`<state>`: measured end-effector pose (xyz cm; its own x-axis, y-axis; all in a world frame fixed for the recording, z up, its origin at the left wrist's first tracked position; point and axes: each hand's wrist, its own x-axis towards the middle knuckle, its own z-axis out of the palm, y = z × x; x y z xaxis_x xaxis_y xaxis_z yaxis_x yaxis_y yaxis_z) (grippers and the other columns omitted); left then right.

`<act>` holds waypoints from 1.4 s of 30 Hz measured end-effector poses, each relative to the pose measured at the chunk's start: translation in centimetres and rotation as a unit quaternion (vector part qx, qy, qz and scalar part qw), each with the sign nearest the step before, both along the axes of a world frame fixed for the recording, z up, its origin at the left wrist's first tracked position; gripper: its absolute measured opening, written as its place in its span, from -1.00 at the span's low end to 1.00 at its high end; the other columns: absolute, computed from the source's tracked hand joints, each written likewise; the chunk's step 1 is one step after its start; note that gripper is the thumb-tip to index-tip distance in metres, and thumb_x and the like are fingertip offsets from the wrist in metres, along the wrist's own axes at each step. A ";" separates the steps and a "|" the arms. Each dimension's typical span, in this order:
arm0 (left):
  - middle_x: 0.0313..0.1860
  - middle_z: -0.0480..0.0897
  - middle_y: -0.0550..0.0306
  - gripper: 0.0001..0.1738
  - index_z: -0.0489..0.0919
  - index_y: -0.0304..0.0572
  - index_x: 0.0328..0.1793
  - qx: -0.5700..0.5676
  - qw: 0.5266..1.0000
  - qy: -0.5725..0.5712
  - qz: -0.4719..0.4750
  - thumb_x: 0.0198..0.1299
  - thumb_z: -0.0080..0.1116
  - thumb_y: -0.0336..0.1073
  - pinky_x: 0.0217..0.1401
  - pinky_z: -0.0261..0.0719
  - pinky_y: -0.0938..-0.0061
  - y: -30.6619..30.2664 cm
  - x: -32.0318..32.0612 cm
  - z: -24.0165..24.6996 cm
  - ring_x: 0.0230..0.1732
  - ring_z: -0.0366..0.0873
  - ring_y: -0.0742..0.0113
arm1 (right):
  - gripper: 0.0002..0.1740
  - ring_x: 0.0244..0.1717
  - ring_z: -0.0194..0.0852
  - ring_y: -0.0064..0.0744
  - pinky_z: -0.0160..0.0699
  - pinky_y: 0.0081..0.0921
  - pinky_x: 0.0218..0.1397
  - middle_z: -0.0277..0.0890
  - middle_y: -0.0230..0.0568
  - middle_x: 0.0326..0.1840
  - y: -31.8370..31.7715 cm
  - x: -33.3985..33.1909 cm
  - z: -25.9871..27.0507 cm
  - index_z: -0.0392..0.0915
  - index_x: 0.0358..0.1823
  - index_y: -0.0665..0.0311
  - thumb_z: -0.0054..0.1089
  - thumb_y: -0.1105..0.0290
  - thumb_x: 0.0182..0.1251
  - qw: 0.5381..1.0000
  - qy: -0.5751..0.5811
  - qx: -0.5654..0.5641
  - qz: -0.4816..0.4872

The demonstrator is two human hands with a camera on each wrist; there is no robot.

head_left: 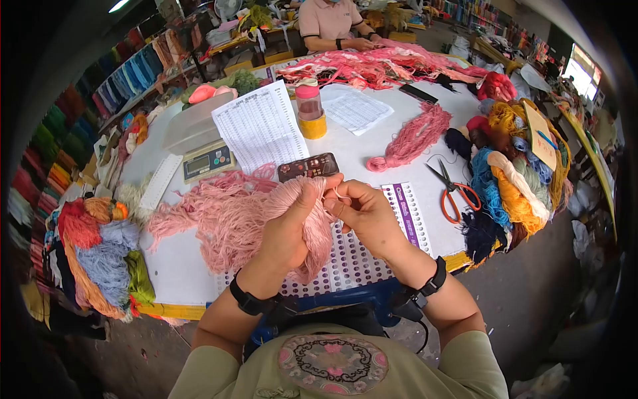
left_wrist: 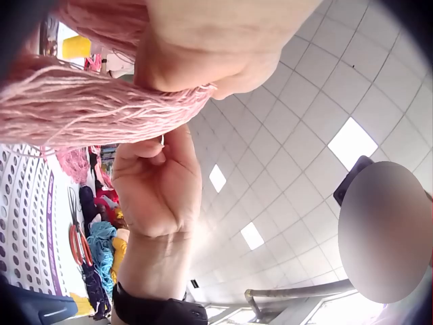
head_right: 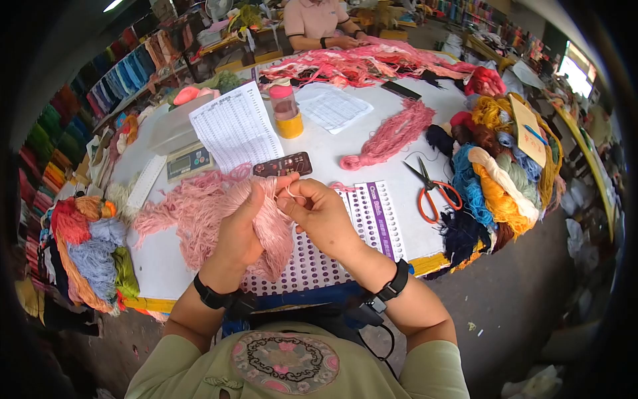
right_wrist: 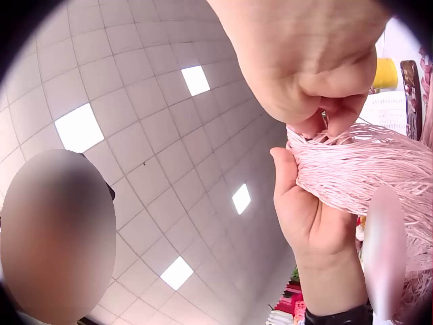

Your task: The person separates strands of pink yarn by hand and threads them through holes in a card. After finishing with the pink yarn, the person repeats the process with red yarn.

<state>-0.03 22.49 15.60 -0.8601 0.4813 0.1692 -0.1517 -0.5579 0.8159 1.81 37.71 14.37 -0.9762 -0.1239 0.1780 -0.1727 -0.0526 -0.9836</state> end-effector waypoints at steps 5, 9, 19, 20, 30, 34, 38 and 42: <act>0.13 0.51 -0.03 -0.44 0.41 -0.43 0.25 0.002 1.000 0.000 0.015 0.45 -0.15 -0.01 0.24 0.43 0.34 0.0 -0.3 -0.7 0.17 0.44 0.29 | -0.83 -0.47 0.41 -0.76 0.39 -0.78 -0.47 0.57 -0.44 -0.31 0.3 0.3 1.0 0.54 -0.16 0.22 0.11 0.27 0.42 0.979 -0.078 -0.189 -0.004; 0.16 0.50 -0.04 -0.43 0.39 -0.43 0.29 0.008 1.000 0.009 0.005 0.45 -0.13 -0.02 0.29 0.39 0.35 0.5 0.1 -0.3 0.22 0.42 0.28 | -0.87 -0.47 0.35 -0.79 0.38 -0.80 -0.47 0.54 -0.46 -0.33 0.7 0.3 1.1 0.54 -0.17 0.22 0.11 0.34 0.40 0.966 -0.125 -0.225 0.014; 0.20 0.51 -0.03 -0.47 0.36 -0.45 0.33 -0.041 0.999 0.008 0.000 0.46 -0.10 -0.12 0.32 0.33 0.45 0.9 0.0 -0.3 0.22 0.42 0.34 | -0.93 -0.35 0.34 -0.84 0.30 -0.81 -0.39 0.53 -0.61 -0.35 0.4 0.4 0.8 0.63 -0.27 0.14 0.25 0.34 0.30 0.984 -0.107 -0.142 -0.005; 0.20 0.51 -0.03 -0.47 0.36 -0.45 0.33 -0.040 0.999 0.008 0.001 0.46 -0.10 -0.12 0.32 0.33 0.45 0.9 0.1 -0.3 0.22 0.42 0.34 | -0.93 -0.35 0.34 -0.84 0.30 -0.81 -0.39 0.53 -0.61 -0.35 0.4 0.5 0.9 0.63 -0.27 0.14 0.25 0.34 0.30 0.984 -0.108 -0.142 -0.004; 0.10 0.55 -0.03 -0.50 0.46 -0.43 0.20 0.003 1.000 -0.018 0.025 0.44 -0.09 -0.07 0.23 0.42 0.43 0.6 -0.3 -0.9 0.14 0.47 0.31 | -0.89 -0.46 0.35 -0.83 0.39 -0.83 -0.46 0.56 -0.52 -0.33 0.7 0.4 0.9 0.54 -0.19 0.18 0.18 0.33 0.34 0.958 -0.116 -0.263 0.009; 0.12 0.53 -0.05 -0.43 0.42 -0.45 0.24 0.015 0.999 -0.037 0.013 0.42 -0.08 -0.01 0.23 0.43 0.40 1.2 0.1 -0.2 0.14 0.47 0.31 | -0.86 -0.47 0.31 -0.85 0.44 -0.82 -0.47 0.49 -0.53 -0.39 0.7 0.4 0.7 0.53 -0.19 0.22 0.16 0.32 0.37 0.979 -0.104 -0.174 0.001; 0.15 0.50 -0.06 -0.42 0.38 -0.47 0.28 -0.018 1.000 -0.006 -0.006 0.43 -0.09 -0.03 0.25 0.42 0.38 1.2 0.0 -0.6 0.15 0.46 0.31 | -0.87 -0.47 0.30 -0.84 0.41 -0.81 -0.50 0.46 -0.56 -0.40 0.3 0.5 0.8 0.54 -0.19 0.23 0.18 0.34 0.36 0.994 -0.068 -0.083 -0.021; 0.17 0.49 -0.06 -0.43 0.35 -0.47 0.31 -0.001 1.000 -0.013 -0.006 0.44 -0.09 -0.06 0.26 0.40 0.39 1.2 -0.2 -0.8 0.16 0.45 0.30 | -0.88 -0.45 0.33 -0.83 0.38 -0.82 -0.50 0.48 -0.56 -0.39 0.4 0.5 0.9 0.56 -0.18 0.23 0.19 0.37 0.34 0.992 -0.084 -0.084 -0.030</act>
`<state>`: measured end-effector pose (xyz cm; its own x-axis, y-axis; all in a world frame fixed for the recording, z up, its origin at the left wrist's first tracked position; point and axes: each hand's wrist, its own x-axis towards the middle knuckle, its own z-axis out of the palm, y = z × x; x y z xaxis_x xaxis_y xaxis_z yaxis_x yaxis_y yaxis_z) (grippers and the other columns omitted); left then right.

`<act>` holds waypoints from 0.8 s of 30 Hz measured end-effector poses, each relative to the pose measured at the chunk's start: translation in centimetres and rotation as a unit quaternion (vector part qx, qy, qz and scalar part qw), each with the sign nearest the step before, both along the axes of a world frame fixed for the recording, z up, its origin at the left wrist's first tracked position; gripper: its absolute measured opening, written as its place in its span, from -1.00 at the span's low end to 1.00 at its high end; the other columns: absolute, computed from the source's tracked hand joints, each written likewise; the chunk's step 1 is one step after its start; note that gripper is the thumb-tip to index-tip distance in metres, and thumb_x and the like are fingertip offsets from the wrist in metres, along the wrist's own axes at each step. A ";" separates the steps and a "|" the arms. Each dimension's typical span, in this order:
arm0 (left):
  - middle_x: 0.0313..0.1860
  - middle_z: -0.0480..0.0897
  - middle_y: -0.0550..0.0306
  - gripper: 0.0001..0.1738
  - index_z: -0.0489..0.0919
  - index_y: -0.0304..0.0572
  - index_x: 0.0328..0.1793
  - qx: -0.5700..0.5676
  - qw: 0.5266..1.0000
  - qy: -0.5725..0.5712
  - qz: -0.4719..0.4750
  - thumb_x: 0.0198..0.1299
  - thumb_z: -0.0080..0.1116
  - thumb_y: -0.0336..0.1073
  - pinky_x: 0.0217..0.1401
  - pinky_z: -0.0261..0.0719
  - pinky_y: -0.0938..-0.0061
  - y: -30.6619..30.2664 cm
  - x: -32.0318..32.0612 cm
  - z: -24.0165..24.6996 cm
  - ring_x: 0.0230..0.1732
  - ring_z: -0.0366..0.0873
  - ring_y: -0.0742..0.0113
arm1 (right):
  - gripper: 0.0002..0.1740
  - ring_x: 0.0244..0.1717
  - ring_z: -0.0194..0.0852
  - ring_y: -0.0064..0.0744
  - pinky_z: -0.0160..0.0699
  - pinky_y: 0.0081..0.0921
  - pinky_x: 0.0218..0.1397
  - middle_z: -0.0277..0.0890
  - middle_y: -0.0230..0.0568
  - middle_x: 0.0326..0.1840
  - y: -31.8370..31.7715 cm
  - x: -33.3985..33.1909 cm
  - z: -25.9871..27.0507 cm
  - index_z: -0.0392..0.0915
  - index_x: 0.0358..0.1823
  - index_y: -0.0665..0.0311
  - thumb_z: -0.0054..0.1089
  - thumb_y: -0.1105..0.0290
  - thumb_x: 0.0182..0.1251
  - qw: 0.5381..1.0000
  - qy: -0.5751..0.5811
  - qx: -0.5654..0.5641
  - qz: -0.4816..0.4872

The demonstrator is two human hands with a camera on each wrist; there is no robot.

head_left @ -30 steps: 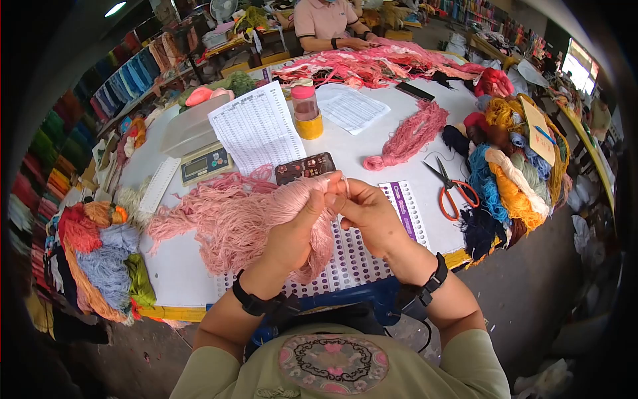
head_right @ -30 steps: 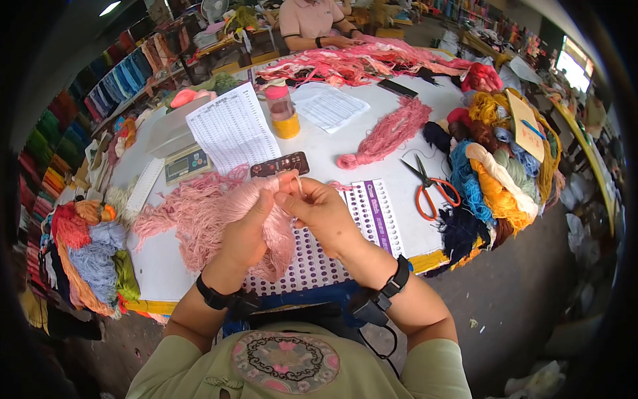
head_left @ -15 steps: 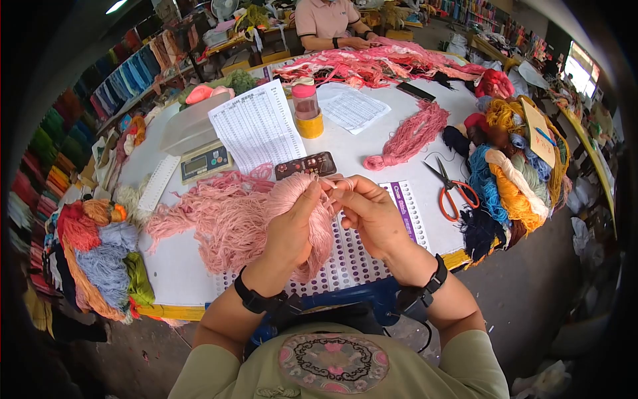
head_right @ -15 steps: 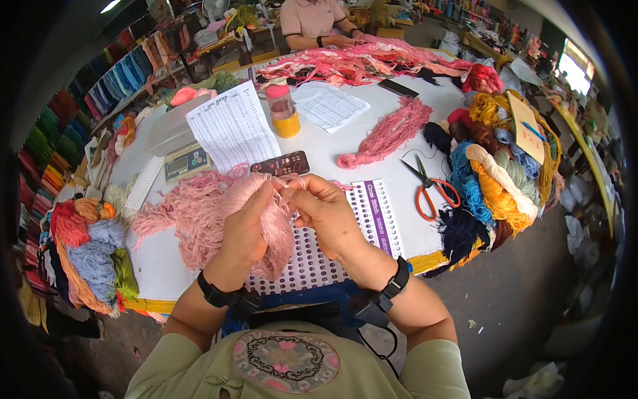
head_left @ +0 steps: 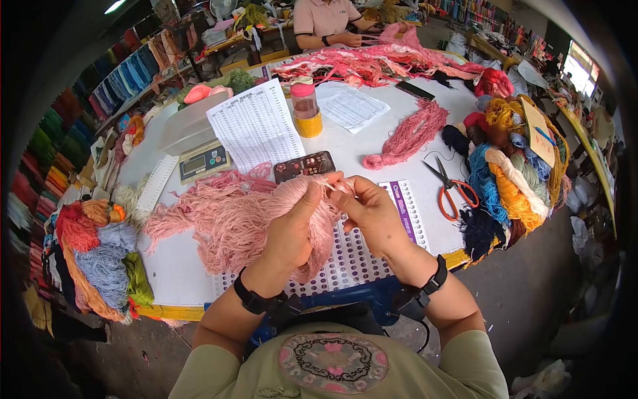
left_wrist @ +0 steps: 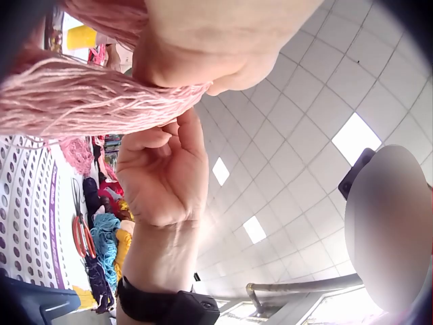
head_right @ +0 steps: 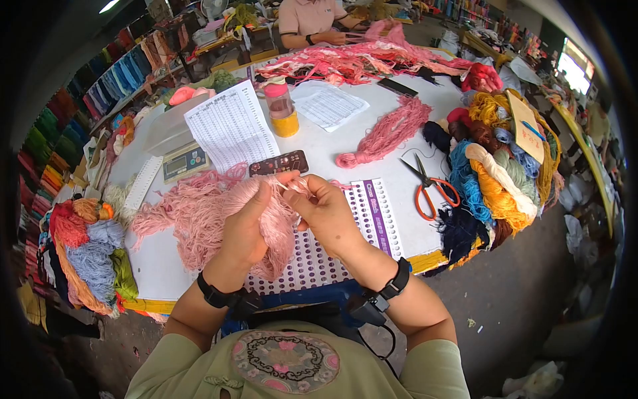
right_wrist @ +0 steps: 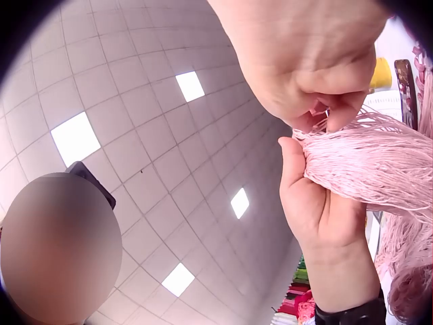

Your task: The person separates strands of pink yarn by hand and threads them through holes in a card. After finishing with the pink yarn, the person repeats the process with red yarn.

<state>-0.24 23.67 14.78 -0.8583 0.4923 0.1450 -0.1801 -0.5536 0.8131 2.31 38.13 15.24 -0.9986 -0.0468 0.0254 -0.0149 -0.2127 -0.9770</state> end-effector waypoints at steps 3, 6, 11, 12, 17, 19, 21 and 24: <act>0.16 0.50 -0.07 -0.47 0.39 -0.46 0.28 -0.006 1.000 -0.001 0.008 0.44 -0.07 -0.09 0.26 0.41 0.40 0.4 0.4 0.3 0.16 0.45 0.31 | -0.90 -0.45 0.34 -0.82 0.38 -0.81 -0.48 0.49 -0.56 -0.38 -0.1 -0.1 -0.2 0.56 -0.20 0.22 0.19 0.38 0.34 1.000 0.023 0.016 -0.001; 0.16 0.51 -0.08 -0.52 0.43 -0.46 0.22 -0.004 1.000 0.010 0.025 0.43 -0.04 -0.13 0.25 0.41 0.41 0.4 0.2 0.1 0.16 0.46 0.30 | -0.91 -0.46 0.34 -0.82 0.36 -0.81 -0.47 0.49 -0.55 -0.37 -0.1 -0.2 -0.2 0.55 -0.23 0.21 0.19 0.38 0.34 0.999 0.038 0.004 -0.004; 0.16 0.51 -0.09 -0.60 0.47 -0.45 0.13 -0.004 0.998 0.016 0.052 0.42 -0.01 -0.20 0.26 0.41 0.39 0.5 0.0 -0.2 0.17 0.45 0.28 | -0.91 -0.47 0.32 -0.82 0.33 -0.78 -0.49 0.49 -0.53 -0.36 0.0 0.3 0.3 0.55 -0.20 0.19 0.14 0.36 0.37 0.996 0.007 -0.092 -0.009; 0.16 0.51 -0.11 -0.64 0.48 -0.43 0.09 -0.021 0.998 0.034 0.057 0.42 -0.02 -0.22 0.25 0.43 0.37 0.5 -0.3 -0.5 0.15 0.47 0.27 | -0.90 -0.44 0.33 -0.81 0.34 -0.77 -0.48 0.50 -0.52 -0.33 0.3 0.4 0.3 0.54 -0.20 0.17 0.12 0.34 0.38 0.990 -0.010 -0.137 0.027; -0.01 0.60 -0.03 -0.71 0.49 -0.35 0.06 -0.037 0.997 -0.055 0.036 0.39 0.00 -0.25 -0.06 0.56 0.40 -1.9 -1.5 1.0 -0.17 0.57 0.30 | -0.87 -0.31 0.39 -0.76 0.39 -0.73 -0.43 0.51 -0.48 -0.21 3.4 1.0 0.6 0.52 -0.17 0.14 0.07 0.27 0.43 0.978 -0.079 -0.069 0.181; -0.21 0.60 0.07 -0.77 0.49 -0.29 -0.02 -0.009 0.994 -0.108 0.012 0.36 0.01 -0.27 -0.31 0.53 0.48 -6.9 -3.6 0.6 -0.36 0.54 0.39 | -0.85 -0.26 0.43 -0.70 0.50 -0.63 -0.25 0.52 -0.44 -0.21 6.4 0.6 -1.4 0.51 -0.16 0.14 0.07 0.25 0.43 0.987 0.091 0.101 -0.082; -0.41 0.52 0.21 -0.83 0.49 -0.26 -0.05 0.100 0.979 -0.175 0.031 0.33 0.00 -0.34 -0.47 0.43 0.61 -12.3 -5.9 -1.0 -0.50 0.42 0.51 | -0.88 -0.24 0.48 -0.62 0.54 -0.47 -0.03 0.54 -0.39 -0.22 10.2 -0.2 -2.3 0.48 -0.18 0.16 0.00 0.31 0.46 0.950 0.149 -0.006 -0.273; -0.51 0.40 0.32 -0.87 0.49 -0.24 -0.12 0.164 0.951 -0.233 0.116 0.27 -0.08 -0.49 -0.56 0.31 0.69 -22.6 -9.5 -4.2 -0.59 0.26 0.59 | -0.85 -0.33 0.44 -0.58 0.53 -0.37 0.04 0.44 -0.42 -0.36 17.3 1.7 -4.0 0.39 -0.29 0.16 -0.11 0.36 0.48 0.932 0.041 -0.272 -0.236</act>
